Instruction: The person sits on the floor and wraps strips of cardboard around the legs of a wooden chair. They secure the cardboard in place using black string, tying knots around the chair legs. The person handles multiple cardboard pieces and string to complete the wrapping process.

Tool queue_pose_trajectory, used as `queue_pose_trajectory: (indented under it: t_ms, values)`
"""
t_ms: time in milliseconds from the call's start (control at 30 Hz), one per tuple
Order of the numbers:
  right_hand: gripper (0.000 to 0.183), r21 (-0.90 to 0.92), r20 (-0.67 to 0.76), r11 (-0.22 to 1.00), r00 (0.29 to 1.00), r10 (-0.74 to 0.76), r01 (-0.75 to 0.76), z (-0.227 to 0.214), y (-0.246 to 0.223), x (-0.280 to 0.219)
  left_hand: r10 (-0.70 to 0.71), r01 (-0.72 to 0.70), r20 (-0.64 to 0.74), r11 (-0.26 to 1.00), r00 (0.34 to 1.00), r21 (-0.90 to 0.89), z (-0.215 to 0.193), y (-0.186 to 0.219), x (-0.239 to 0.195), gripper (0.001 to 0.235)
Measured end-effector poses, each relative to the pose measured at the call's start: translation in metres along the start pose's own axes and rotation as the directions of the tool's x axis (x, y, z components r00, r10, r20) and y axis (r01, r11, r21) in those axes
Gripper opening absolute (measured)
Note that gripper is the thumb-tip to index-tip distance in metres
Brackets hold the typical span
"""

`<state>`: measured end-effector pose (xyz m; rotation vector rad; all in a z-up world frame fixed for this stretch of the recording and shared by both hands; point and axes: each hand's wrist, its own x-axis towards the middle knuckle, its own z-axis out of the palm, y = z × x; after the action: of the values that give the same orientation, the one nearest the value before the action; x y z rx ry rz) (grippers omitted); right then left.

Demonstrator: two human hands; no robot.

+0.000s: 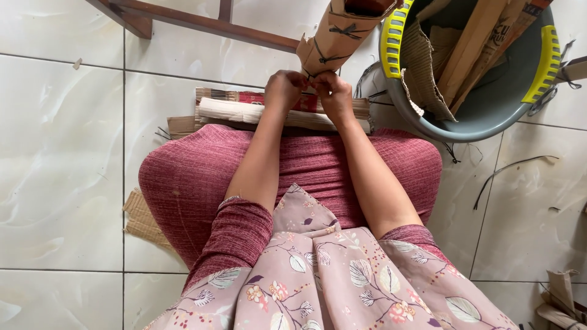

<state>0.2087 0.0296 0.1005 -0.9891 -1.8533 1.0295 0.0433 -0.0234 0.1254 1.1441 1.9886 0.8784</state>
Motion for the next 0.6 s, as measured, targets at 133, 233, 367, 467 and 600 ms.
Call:
queue_pose_trajectory:
  t_ms: [133, 233, 367, 467, 600]
  values:
    - [0.017, -0.088, -0.086, 0.991, 0.991, -0.104, 0.097, 0.008, -0.004, 0.001, 0.119, -0.1, -0.055, 0.956, 0.991, 0.276, -0.007, 0.016, -0.006, 0.027]
    - [0.026, -0.138, -0.071, 0.969, 0.974, -0.216, 0.205, 0.011, -0.019, 0.003, 0.191, -0.141, -0.1, 0.919, 0.977, 0.369, -0.001, 0.013, -0.007, 0.026]
    - [0.022, -0.186, -0.072, 0.954, 0.965, -0.253, 0.236, 0.014, -0.012, 0.004, 0.243, -0.181, -0.123, 0.908, 0.962, 0.378, -0.015, 0.03, -0.016, 0.025]
    - [0.017, -0.133, -0.126, 0.973, 0.971, -0.205, 0.188, 0.016, -0.003, 0.003, 0.167, -0.146, -0.103, 0.972, 0.981, 0.185, -0.028, 0.036, -0.018, 0.027]
    - [0.019, 0.05, -0.186, 0.999, 0.982, 0.012, -0.003, 0.018, -0.014, 0.003, 0.148, -0.157, -0.075, 0.98, 0.986, -0.126, -0.024, 0.012, -0.009, 0.041]
